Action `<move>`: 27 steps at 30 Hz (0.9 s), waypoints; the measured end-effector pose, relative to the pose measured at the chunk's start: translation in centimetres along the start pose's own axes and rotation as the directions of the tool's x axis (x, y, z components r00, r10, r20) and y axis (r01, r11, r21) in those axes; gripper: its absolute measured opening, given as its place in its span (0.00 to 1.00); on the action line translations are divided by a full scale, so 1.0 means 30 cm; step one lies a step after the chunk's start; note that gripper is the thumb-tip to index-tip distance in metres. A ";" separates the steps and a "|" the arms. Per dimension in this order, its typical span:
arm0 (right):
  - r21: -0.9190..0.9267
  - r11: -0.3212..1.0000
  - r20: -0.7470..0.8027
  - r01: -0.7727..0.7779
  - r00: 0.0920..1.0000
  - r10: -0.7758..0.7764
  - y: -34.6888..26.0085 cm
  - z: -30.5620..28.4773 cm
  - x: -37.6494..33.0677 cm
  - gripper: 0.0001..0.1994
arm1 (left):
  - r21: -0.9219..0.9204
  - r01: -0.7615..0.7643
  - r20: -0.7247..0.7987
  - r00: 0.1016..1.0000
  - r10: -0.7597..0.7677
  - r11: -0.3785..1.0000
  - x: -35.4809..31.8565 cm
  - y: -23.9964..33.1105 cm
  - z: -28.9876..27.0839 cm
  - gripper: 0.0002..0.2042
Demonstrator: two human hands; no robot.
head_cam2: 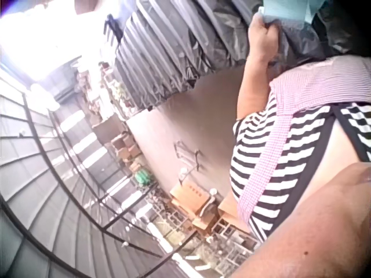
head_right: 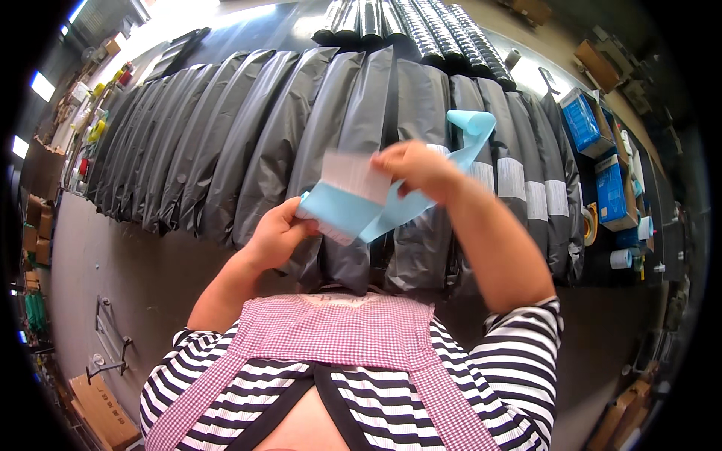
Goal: The person inserts blue textured foam rollers into grey plastic sleeves by hand, folds the sleeve ends, and applies white adhesive labels to the exterior of the packaged items.
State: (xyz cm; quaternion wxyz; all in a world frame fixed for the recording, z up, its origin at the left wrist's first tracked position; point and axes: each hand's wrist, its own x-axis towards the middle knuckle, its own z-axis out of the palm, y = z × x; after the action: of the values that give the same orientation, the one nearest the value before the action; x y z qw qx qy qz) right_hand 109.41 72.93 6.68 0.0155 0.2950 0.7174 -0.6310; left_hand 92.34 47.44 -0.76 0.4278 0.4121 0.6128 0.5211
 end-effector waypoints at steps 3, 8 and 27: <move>0.314 0.946 -0.022 0.077 0.997 -0.074 -0.069 -0.249 0.102 0.17 | -0.215 0.158 0.054 0.987 -0.150 0.964 0.001 0.001 -0.060 0.11; 0.593 0.622 -0.329 0.512 0.859 -0.393 -0.220 -0.172 0.180 0.20 | 0.395 -0.292 0.275 0.942 0.191 0.871 0.038 -0.018 0.041 0.12; -0.593 0.569 -0.114 0.570 0.639 -0.760 0.351 -0.007 0.184 0.19 | 0.479 -0.341 0.403 0.904 0.143 0.809 0.060 -0.095 0.380 0.07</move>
State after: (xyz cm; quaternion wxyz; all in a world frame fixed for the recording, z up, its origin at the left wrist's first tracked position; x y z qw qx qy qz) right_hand 109.60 75.65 -4.90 -0.2820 0.0909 0.9028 -0.3118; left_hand 102.52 52.07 -4.80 0.3250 0.6764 0.5901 0.2976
